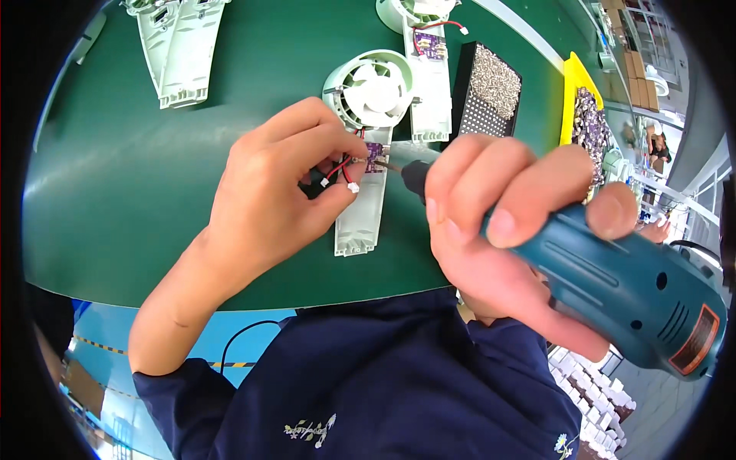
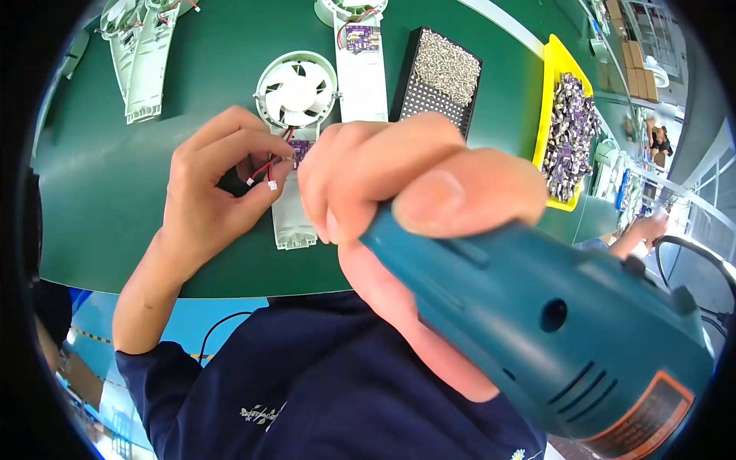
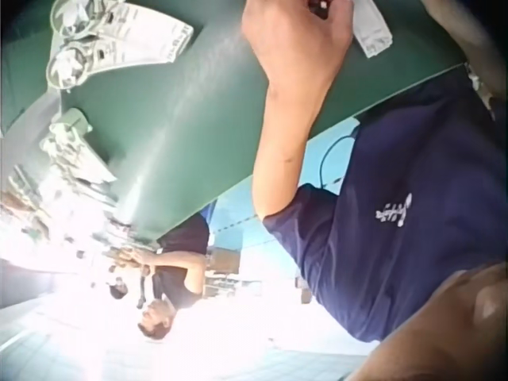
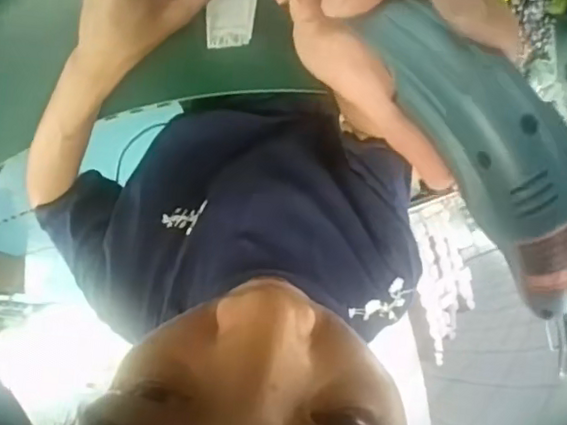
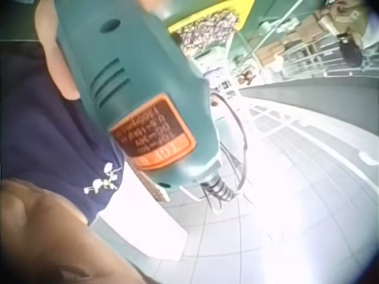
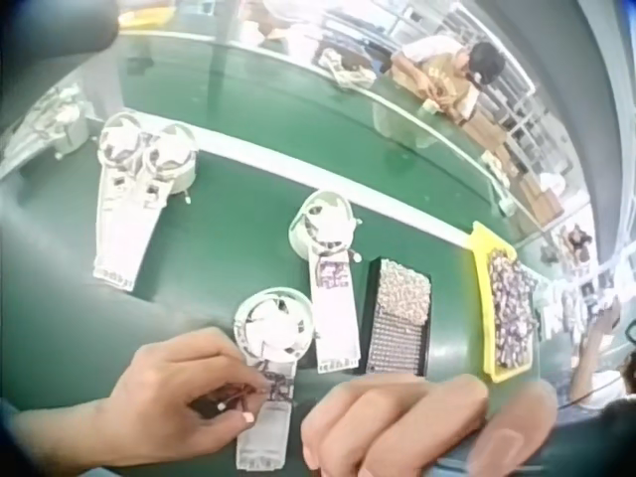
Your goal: Assembling small handheld fans by inserting components and using an electric screwdriver on a production line.
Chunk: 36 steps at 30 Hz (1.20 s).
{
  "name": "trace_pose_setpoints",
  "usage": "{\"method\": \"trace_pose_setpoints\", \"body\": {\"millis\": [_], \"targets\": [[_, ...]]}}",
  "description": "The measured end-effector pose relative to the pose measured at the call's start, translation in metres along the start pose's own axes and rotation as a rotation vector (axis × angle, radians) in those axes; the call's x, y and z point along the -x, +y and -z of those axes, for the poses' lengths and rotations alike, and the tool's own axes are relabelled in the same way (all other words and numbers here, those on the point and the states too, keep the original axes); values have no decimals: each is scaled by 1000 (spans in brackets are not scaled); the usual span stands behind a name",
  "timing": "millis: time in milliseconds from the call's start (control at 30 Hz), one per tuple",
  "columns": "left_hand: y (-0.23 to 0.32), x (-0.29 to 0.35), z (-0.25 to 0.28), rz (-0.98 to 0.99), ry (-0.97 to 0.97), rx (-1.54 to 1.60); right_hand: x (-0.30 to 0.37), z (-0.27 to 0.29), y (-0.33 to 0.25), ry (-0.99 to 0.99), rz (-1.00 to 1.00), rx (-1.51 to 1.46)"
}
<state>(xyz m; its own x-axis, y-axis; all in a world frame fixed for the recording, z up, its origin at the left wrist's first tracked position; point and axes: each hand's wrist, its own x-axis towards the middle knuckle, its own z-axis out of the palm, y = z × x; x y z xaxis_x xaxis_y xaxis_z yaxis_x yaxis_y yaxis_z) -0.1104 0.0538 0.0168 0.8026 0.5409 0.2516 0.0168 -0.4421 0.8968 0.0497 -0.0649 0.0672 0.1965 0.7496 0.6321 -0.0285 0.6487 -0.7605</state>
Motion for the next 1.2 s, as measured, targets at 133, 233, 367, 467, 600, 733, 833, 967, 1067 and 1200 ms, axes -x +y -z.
{"method": "trace_pose_setpoints", "body": {"millis": [133, 233, 367, 467, 600, 733, 833, 967, 1067, 1200], "targets": [[-5, 6, 0, -7, 16, 21, 0, -10, 0, -19, -53, 24], [-10, 6, 1, -15, 36, 62, 0, -12, 8, -48, -44, -18], [-4, -2, 1, -29, -10, 47, -7, -2, 6, -97, -8, -29], [-1, 1, 5, 35, -27, 98, 0, -2, 6, 6, -11, -76], [-4, 0, 3, 58, 36, 57, -13, 2, 17, 170, -4, -186], [-6, -24, 9, -17, 112, -55, -33, 24, -32, 618, 113, -294], [-21, -55, 19, -17, 152, -156, -14, 30, -41, 620, 97, -216], [6, -49, 48, 25, 143, -165, 18, 47, -54, 603, 35, -255], [5, -58, 98, -98, 167, -712, 44, 76, -63, 720, -50, -189], [-11, -92, 121, -49, -121, -847, 38, 113, -71, 777, -496, 428]]}}
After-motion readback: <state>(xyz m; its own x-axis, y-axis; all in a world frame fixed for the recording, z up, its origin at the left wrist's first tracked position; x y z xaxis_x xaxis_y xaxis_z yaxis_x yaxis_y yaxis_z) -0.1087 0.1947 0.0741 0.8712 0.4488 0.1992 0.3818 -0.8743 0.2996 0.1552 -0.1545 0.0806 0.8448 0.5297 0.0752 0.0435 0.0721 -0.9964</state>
